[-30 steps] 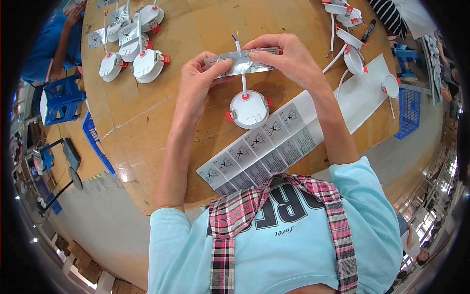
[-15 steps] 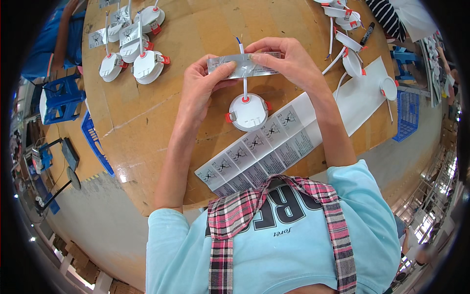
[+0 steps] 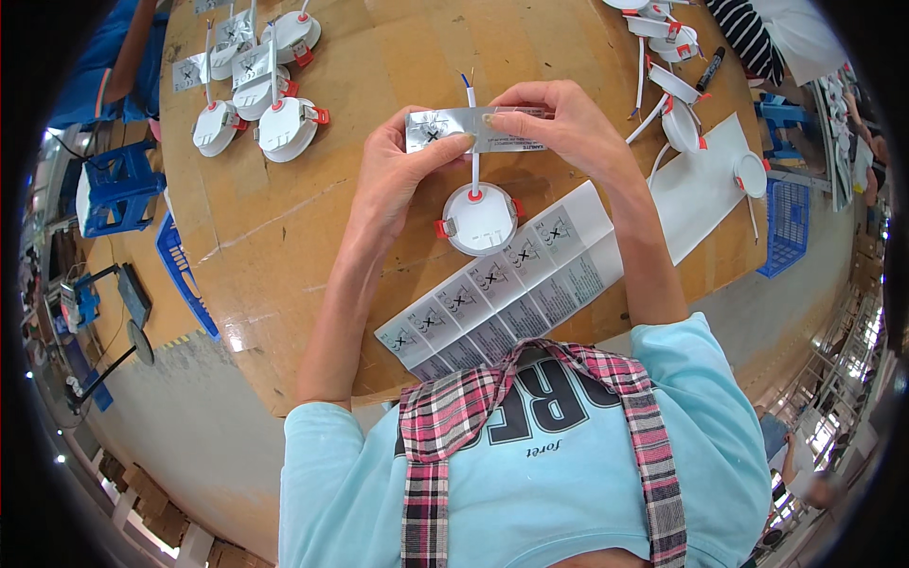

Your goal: Manually attaching labels and tags to circular electronic light components on an assembly line.

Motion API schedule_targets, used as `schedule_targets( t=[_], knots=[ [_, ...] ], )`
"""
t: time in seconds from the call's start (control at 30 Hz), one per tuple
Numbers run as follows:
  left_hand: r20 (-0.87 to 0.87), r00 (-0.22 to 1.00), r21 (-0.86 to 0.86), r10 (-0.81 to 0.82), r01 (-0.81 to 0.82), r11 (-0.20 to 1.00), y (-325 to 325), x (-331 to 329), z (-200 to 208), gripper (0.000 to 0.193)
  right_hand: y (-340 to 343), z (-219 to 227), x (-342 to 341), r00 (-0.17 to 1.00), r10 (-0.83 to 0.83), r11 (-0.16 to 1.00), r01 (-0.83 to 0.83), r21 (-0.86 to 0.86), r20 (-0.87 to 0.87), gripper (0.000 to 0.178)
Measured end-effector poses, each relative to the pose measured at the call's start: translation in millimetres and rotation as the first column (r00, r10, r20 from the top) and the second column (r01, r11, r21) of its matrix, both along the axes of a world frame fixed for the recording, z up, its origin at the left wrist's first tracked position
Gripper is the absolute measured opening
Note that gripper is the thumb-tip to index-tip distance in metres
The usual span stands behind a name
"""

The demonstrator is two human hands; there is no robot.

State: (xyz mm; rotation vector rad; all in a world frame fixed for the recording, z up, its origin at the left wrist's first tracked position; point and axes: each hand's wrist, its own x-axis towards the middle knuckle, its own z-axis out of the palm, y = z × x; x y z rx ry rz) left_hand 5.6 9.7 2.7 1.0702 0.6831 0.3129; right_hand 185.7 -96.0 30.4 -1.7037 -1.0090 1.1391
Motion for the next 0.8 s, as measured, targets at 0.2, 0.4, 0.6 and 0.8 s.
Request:
schedule_targets(
  t=[0.2,0.4,0.6,0.8],
  knots=[
    [0.008,1.0,0.003,-0.008,0.008,1.0,1,0,-2,0.028,0,-2,6,1.0,0.01,0.999,-0.011,0.031,0.024,0.031],
    [0.031,0.999,-0.014,-0.023,0.023,1.0,0,0,-2,0.027,10,-2,6,0.994,0.111,0.994,-0.111,0.025,-0.01,0.029],
    [0.046,0.998,0.0,-0.041,0.041,0.999,0,0,0,0.029,9,-6,9,0.987,0.133,0.991,-0.134,-0.002,-0.088,0.026],
    [0.012,1.0,0.003,-0.024,0.024,1.0,0,1,-1,0.039,6,-15,7,0.979,0.115,0.993,-0.112,0.026,-0.167,0.023]
  ],
)
